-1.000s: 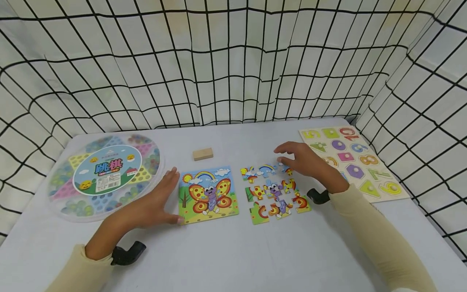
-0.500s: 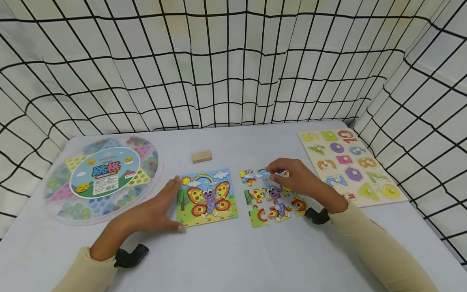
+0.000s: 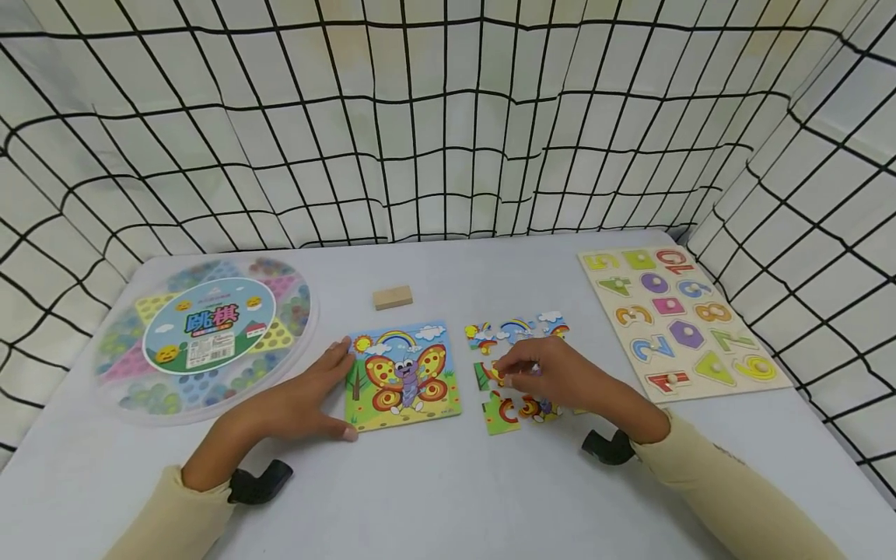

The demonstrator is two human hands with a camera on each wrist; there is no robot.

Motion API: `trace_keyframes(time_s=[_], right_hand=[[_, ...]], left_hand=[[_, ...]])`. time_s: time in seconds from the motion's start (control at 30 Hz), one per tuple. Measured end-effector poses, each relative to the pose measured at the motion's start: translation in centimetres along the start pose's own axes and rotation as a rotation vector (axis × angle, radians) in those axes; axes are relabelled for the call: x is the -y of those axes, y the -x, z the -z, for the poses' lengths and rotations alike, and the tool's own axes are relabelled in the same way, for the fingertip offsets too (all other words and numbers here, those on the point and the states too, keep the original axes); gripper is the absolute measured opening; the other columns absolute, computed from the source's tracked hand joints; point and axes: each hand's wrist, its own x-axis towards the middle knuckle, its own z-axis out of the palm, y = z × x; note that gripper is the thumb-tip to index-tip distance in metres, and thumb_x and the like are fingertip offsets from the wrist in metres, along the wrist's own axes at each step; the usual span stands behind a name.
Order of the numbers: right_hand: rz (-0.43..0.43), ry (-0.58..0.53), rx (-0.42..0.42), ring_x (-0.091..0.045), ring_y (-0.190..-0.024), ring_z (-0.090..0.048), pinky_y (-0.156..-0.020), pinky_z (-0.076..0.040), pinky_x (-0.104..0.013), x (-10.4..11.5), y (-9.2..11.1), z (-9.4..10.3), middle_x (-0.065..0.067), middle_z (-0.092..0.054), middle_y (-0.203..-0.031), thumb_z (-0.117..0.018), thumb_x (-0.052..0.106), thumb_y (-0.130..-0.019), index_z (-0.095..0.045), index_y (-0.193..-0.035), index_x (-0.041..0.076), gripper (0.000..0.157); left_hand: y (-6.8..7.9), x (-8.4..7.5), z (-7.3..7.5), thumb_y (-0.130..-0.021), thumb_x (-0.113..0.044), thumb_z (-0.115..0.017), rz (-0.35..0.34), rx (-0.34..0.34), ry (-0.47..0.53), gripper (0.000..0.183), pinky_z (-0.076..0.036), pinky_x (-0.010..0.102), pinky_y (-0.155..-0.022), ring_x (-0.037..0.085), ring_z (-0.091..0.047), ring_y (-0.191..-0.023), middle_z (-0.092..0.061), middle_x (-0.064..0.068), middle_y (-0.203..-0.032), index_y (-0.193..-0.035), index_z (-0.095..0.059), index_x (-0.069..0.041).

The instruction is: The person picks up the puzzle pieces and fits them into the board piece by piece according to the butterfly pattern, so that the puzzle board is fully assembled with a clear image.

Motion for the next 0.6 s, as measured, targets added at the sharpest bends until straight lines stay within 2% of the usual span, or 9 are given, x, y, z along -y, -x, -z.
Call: trace_keyframes(time_s=[0.2, 0.37, 0.5, 0.6], right_hand=[[-0.063, -0.002, 0.038, -0.009, -0.081, -0.06, -0.068, -0.052, -0.026, 0.4, 0.4, -1.0, 0.006, -0.07, -0.096, -0.069, 0.007, -0.09, -0.074, -0.105, 0.008, 0.015], [-0.107, -0.011, 0.06, -0.008, -0.078, -0.059, -0.064, -0.052, -0.025, 0.4, 0.7, -1.8, 0.005, -0.07, -0.095, -0.068, 0.003, -0.089, -0.072, -0.108, 0.004, 0.019], [-0.104, -0.003, 0.059, -0.008, -0.077, -0.059, -0.065, -0.051, -0.025, 0.6, 0.7, -2.1, 0.004, -0.068, -0.092, -0.068, 0.0, -0.086, -0.071, -0.106, 0.003, 0.021], [-0.099, 0.015, 0.061, -0.007, -0.076, -0.058, -0.066, -0.051, -0.024, 0.8, 0.7, -2.4, 0.005, -0.066, -0.092, -0.072, 0.003, -0.085, -0.071, -0.107, 0.004, 0.021]], left_hand=[[-0.1, 0.0, 0.1, -0.074, -0.052, -0.08, 0.016, 0.007, -0.001, 0.116, -0.014, 0.058, -0.112, 0.04, 0.003, -0.145, 0.004, 0.019, -0.161, -0.152, -0.016, 0.006], [-0.3, 0.2, 0.1, -0.074, -0.054, -0.079, 0.018, 0.01, -0.003, 0.117, -0.014, 0.058, -0.112, 0.04, 0.004, -0.146, 0.005, 0.017, -0.161, -0.153, -0.016, 0.004], [-0.5, 0.3, 0.0, -0.074, -0.055, -0.078, 0.017, 0.011, -0.003, 0.117, -0.014, 0.058, -0.112, 0.039, 0.004, -0.146, 0.004, 0.017, -0.161, -0.153, -0.016, 0.004], [-0.5, 0.4, 0.0, -0.073, -0.056, -0.079, 0.019, 0.009, -0.004, 0.117, -0.014, 0.059, -0.112, 0.039, 0.004, -0.146, 0.004, 0.017, -0.161, -0.153, -0.016, 0.003]])
